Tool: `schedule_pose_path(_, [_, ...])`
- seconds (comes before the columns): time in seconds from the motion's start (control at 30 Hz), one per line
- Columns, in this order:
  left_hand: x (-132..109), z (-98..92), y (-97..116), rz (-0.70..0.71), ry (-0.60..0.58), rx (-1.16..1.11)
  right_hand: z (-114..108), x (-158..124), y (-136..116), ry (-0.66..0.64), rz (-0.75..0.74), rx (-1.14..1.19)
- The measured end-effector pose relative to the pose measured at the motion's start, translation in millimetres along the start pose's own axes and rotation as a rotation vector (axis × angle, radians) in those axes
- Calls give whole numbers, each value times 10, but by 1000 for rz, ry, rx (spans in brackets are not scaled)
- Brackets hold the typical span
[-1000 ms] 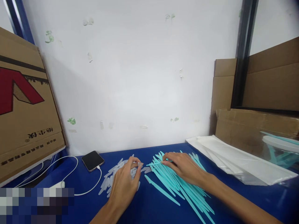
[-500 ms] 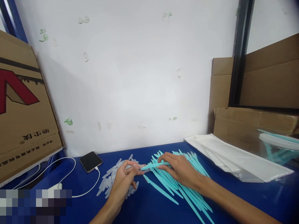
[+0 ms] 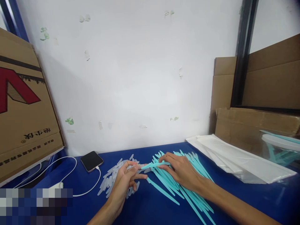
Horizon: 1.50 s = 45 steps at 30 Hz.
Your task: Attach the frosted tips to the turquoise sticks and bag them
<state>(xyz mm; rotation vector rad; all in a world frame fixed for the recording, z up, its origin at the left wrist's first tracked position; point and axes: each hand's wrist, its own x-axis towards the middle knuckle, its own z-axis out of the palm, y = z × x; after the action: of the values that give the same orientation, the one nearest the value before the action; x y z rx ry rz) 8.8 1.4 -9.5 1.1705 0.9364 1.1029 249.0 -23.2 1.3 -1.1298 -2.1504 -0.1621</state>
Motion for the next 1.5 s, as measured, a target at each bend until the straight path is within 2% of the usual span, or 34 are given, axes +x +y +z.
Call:
schedule_pose_path(0.3, [14, -49, 17, 30, -4, -6, -5, 5, -12, 14, 6, 33])
schedule_pose_path(0.47, [2, -17, -2, -22, -41, -7, 7, -2, -23, 12, 2, 28])
schedule_pose_path(0.7, [6, -16, 47, 3, 3, -63, 3, 1, -20, 24, 14, 38])
schedule_pose_path(0.9, [-70, 15, 71, 6, -59, 11, 21, -11, -31, 69, -16, 66])
schedule_pose_path(1.07, [-84, 46, 51, 102, -153, 147, 25, -26, -26, 45, -57, 75])
schedule_pose_path(1.17, [-71, 52, 44, 159, -145, 194, 29, -29, -11, 29, -90, 76])
schedule_pose_path(1.33, [-71, 66, 48, 166, -105, 240, 19, -15, 20, 7, -110, 22])
schedule_pose_path(1.5, [-108, 97, 24, 263, -69, 435, -81, 11, 18, -94, -217, -206])
